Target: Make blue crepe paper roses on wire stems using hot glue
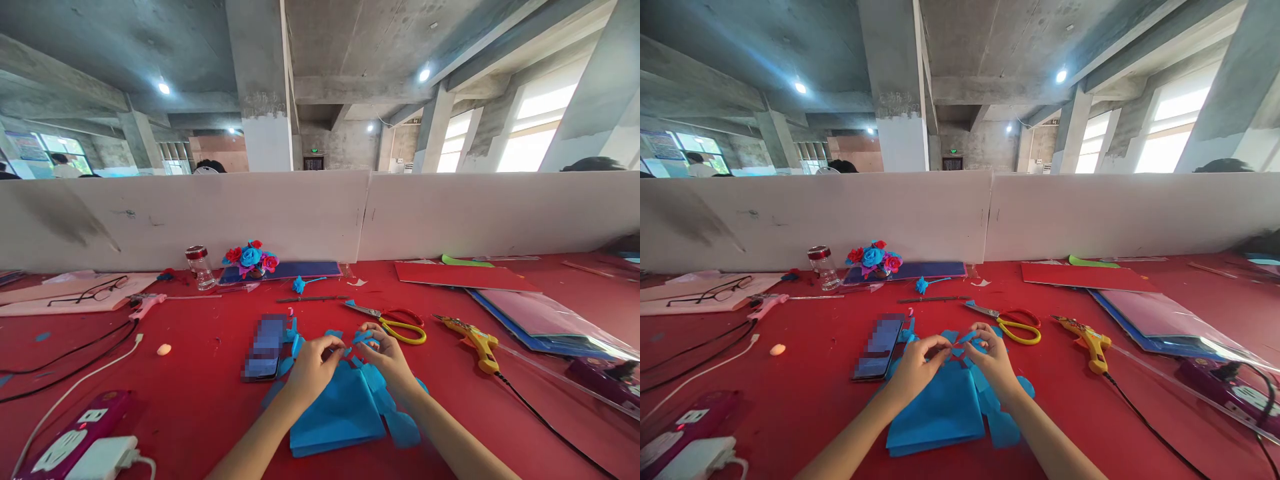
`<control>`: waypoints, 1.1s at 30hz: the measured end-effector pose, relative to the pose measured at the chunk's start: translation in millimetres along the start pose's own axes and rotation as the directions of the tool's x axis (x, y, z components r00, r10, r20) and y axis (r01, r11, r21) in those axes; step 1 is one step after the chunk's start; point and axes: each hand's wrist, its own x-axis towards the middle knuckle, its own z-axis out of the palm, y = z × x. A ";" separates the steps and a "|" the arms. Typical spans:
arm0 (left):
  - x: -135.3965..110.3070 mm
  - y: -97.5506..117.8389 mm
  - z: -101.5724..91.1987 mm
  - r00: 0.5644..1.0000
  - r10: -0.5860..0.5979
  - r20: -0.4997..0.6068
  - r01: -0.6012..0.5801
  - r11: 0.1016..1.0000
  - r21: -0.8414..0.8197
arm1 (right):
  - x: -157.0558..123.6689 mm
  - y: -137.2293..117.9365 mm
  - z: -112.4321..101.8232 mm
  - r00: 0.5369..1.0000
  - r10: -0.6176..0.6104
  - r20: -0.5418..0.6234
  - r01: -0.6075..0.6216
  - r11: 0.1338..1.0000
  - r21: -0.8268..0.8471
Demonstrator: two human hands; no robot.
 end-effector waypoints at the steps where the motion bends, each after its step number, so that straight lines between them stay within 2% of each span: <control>1: 0.0 0.5 -0.5 1.000 0.019 -0.004 -0.019 1.000 0.008 | -0.2 -0.6 0.0 1.000 -0.003 0.002 0.003 1.000 0.010; 4: 0.5 2.0 -2.1 0.998 0.050 -0.035 -0.049 0.999 0.014 | -2.0 -5.1 0.7 1.000 -0.027 0.006 0.027 0.999 0.025; 8: 0.4 4.4 -2.8 0.994 0.099 -0.049 -0.101 0.994 -0.042 | -7.7 -15.4 1.6 0.992 -0.124 -0.029 0.124 0.992 0.008; 14: -4.6 10.5 -1.4 0.991 0.115 -0.068 -0.127 0.971 -0.205 | -13.0 -28.5 -6.3 0.956 -0.281 0.080 0.275 0.958 0.075; 16: -5.3 11.8 -2.0 0.992 0.102 -0.071 -0.117 0.954 -0.276 | -11.1 -29.5 -9.8 0.953 -0.303 0.011 0.301 0.949 0.095; 18: -5.2 12.1 -3.2 0.993 0.095 -0.073 -0.114 0.934 -0.339 | -8.0 -27.9 -12.4 0.956 -0.268 -0.120 0.281 0.954 0.110; 20: -4.6 12.0 -4.4 0.993 0.090 -0.077 -0.114 0.911 -0.397 | -5.2 -24.7 -13.5 0.952 -0.171 -0.253 0.209 0.969 0.133; 23: -4.4 12.8 -5.7 0.993 0.104 -0.061 -0.121 0.875 -0.469 | -3.2 -19.3 -12.7 0.931 -0.053 -0.361 0.125 0.976 0.180; 26: -5.4 16.0 -6.3 0.991 0.132 -0.024 -0.126 0.855 -0.503 | -3.2 -16.2 -9.9 0.932 -0.035 -0.360 0.114 0.973 0.200; 33: -6.7 16.3 -4.8 0.988 0.156 0.009 -0.128 0.843 -0.523 | -5.8 -15.5 -5.6 0.963 0.001 -0.269 0.059 0.975 0.215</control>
